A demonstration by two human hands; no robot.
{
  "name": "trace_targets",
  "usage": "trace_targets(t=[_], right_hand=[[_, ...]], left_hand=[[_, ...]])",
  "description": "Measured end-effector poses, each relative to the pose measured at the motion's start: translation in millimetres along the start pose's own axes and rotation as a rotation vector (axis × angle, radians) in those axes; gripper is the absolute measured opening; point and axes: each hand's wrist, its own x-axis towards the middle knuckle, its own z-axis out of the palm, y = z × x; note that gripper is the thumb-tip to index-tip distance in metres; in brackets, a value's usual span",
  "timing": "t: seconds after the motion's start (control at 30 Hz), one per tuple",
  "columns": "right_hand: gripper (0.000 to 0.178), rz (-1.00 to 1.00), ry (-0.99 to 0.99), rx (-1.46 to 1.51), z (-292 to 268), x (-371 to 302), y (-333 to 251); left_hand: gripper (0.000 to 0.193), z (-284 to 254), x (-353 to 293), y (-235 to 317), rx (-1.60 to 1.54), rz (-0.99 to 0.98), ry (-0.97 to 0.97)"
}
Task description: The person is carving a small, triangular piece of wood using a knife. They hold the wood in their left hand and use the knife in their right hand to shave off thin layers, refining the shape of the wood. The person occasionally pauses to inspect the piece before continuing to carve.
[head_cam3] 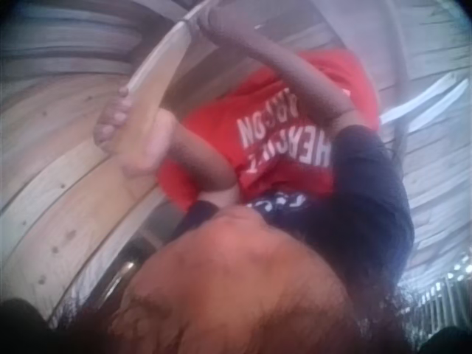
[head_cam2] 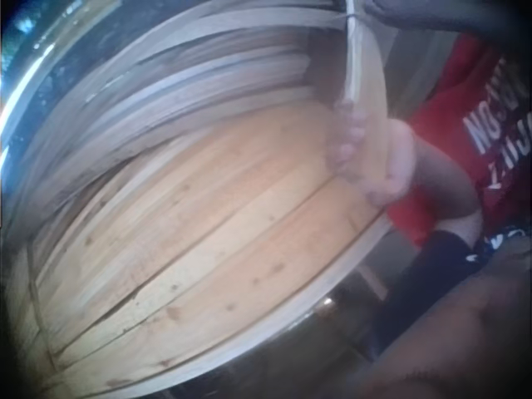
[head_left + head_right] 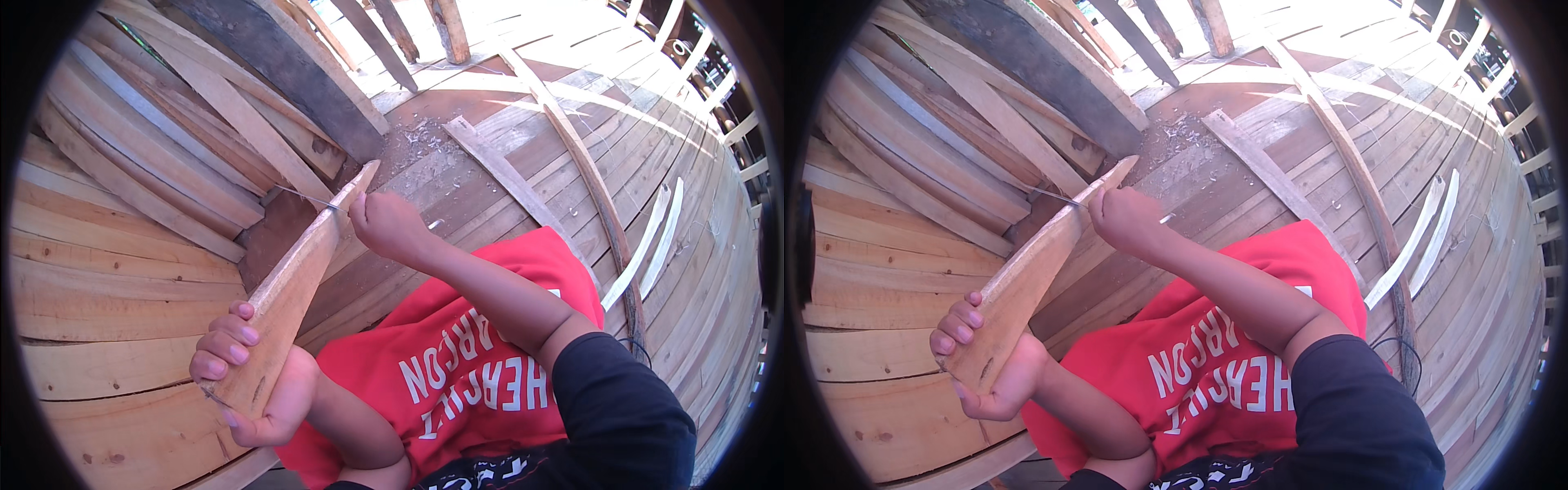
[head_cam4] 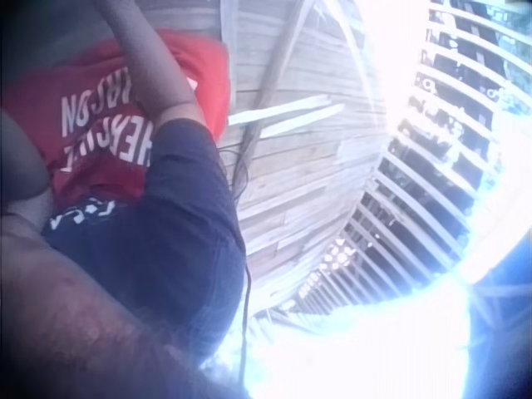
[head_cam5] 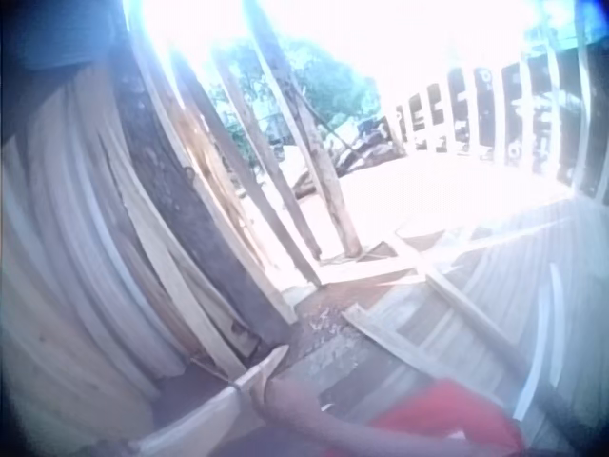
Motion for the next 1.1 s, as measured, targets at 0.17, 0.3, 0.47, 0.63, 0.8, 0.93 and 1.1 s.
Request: trace_targets(t=[0.17,0.3,0.47,0.63,0.8,0.93,1.1], right_hand=[[0.051,0.005,0.046,-0.085,-4.7,8.7,7.8],[0.053,0.042,0.097,-0.026,5.1,10.6,19.1],[0.051,0.039,0.022,-0.033,-4.6,-2.6,-5.0],[0.053,0.089,-0.017,-0.121,-5.5,31.3,39.0],[0.057,0.075,-0.347,-0.104,-65.0,21.4,-15.6],[0.044,-0.113,-0.213,-0.026,-73.1,17.9,2.5],[0.031,-0.219,-0.176,0.107,-72.1,31.5,18.0]], left_hand=[[0.040,14.0,-1.1,0.2,0.019,0.021,0.042],[0.040,10.6,-3.0,-1.0,0.014,0.033,0.003],[0.040,5.4,-2.4,-2.2,0.006,0.042,-0.005],[0.039,12.2,1.6,-1.8,-0.013,0.034,-0.038],[0.038,-41.7,9.4,-1.1,-0.010,0.038,-0.074],[0.038,-62.9,17.7,-1.4,-0.065,0.010,-0.092],[0.038,-58.3,17.4,3.9,-0.017,0.021,-0.198]])
